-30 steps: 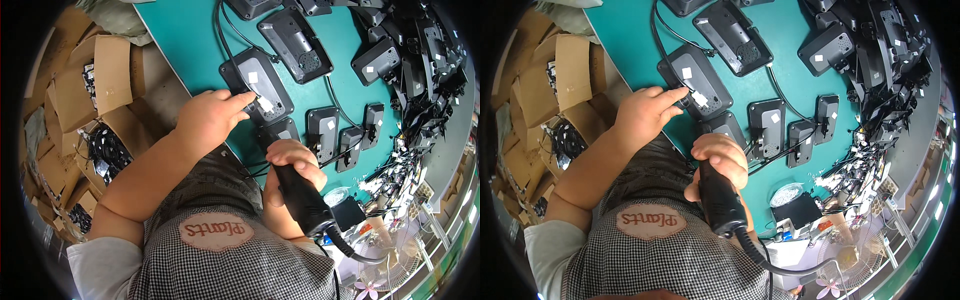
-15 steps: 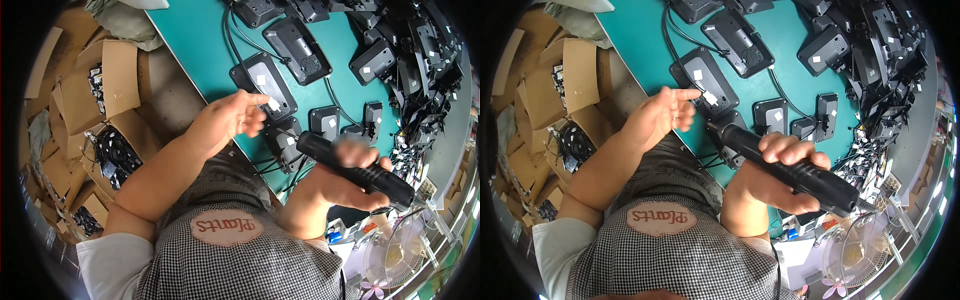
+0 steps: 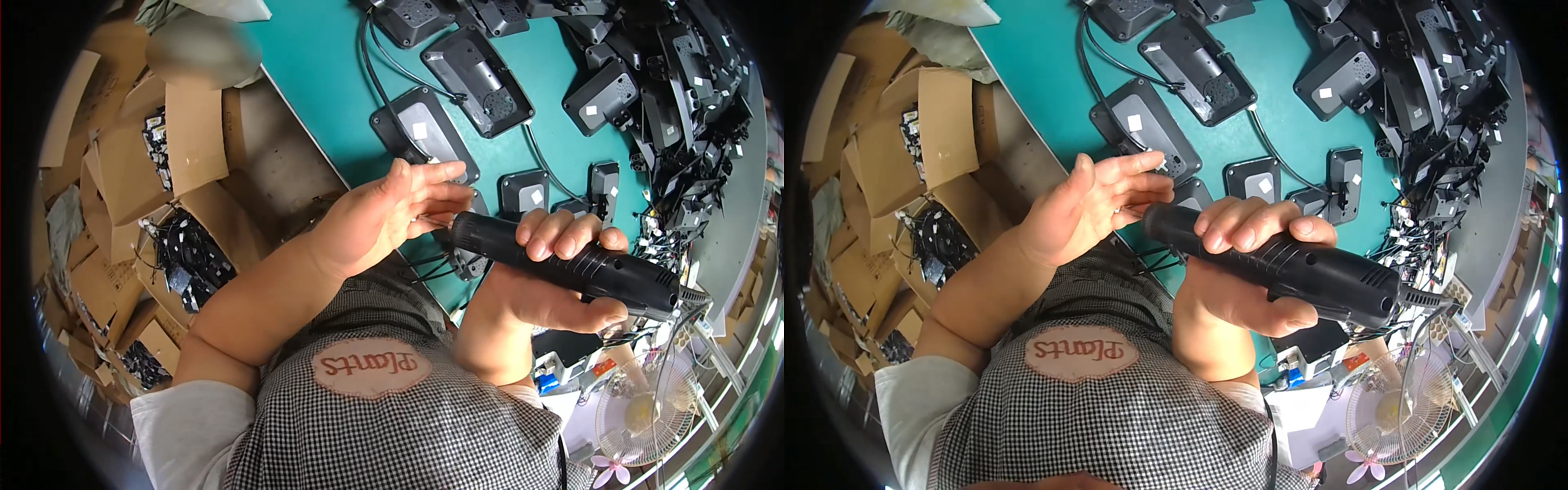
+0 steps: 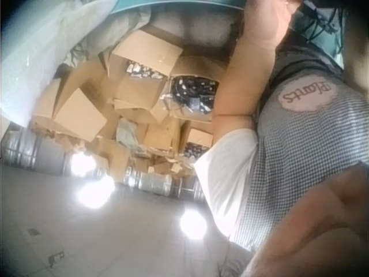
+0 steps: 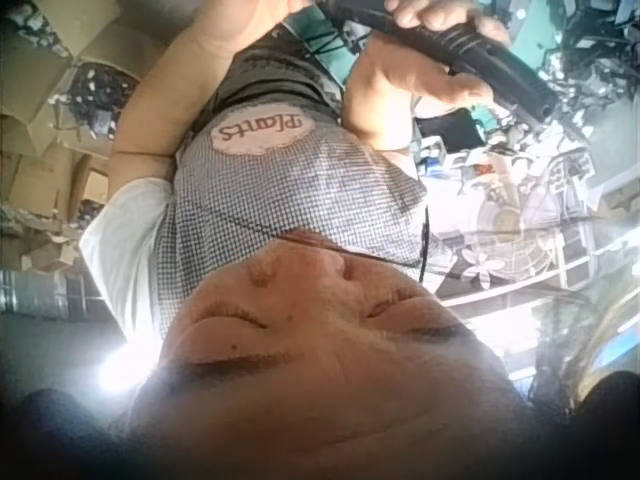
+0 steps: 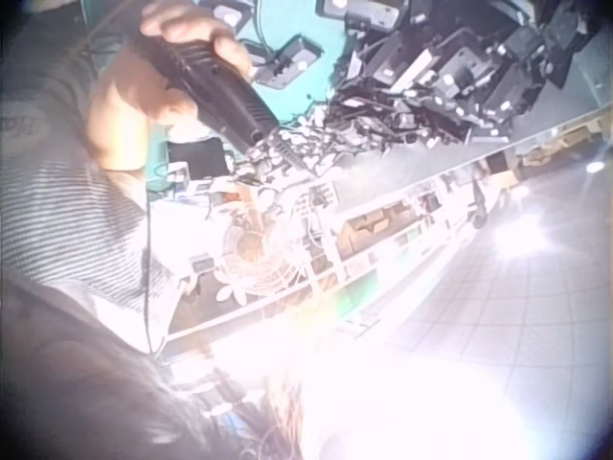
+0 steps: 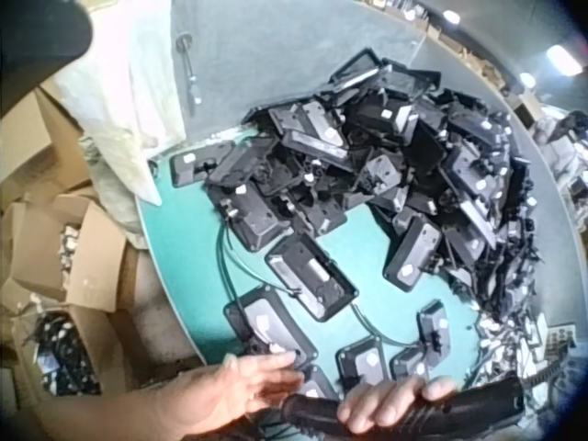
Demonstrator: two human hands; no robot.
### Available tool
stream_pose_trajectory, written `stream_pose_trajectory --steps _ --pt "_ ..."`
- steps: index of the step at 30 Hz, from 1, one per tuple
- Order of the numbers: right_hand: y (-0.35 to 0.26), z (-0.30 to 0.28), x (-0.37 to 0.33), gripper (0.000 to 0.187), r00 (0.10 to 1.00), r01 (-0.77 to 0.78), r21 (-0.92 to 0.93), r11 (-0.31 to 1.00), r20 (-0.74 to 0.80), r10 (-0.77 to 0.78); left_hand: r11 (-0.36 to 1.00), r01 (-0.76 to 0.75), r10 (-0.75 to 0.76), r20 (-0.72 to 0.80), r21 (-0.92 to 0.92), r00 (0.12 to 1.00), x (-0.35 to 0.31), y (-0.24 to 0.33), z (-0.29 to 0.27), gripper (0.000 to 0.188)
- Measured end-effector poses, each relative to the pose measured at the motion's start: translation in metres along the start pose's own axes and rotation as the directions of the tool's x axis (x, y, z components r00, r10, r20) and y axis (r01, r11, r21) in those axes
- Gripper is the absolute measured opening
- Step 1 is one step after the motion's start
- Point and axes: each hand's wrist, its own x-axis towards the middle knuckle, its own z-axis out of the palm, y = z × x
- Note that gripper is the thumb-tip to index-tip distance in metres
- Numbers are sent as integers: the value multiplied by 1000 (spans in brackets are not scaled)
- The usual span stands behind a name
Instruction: The person uses a power screwdriver to fasten screws into the back of several black rectangular electronic devices on a green workbench. They pick up screws from a clear container and systematically tighten them into the devices, moving from one unit to the next.
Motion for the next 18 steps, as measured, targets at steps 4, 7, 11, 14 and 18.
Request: stream_pose_trajectory --steps 4,7,11,14,18 --pt "-5 -4 8 69 995 39 7 999 -91 -38 972 80 -65 -73 221 995 -2 -3 -10 53" --pt "-6 -7 13 68 996 25 0 1000 -89 -25 967 193 -167 -159 167 973 -2 -3 -12 31" --pt "-3 -7 17 67 994 14 -9 1000 -106 -15 972 184 -155 -190 148 970 4 -12 -19 15" --pt "-2 -10 22 67 988 -19 3 1000 -152 19 945 146 -86 -205 294 975 6 -8 -14 16" --pt "-1 -9 31 66 986 -41 68 997 -156 51 909 88 -31 -146 408 989 10 -5 -14 18"
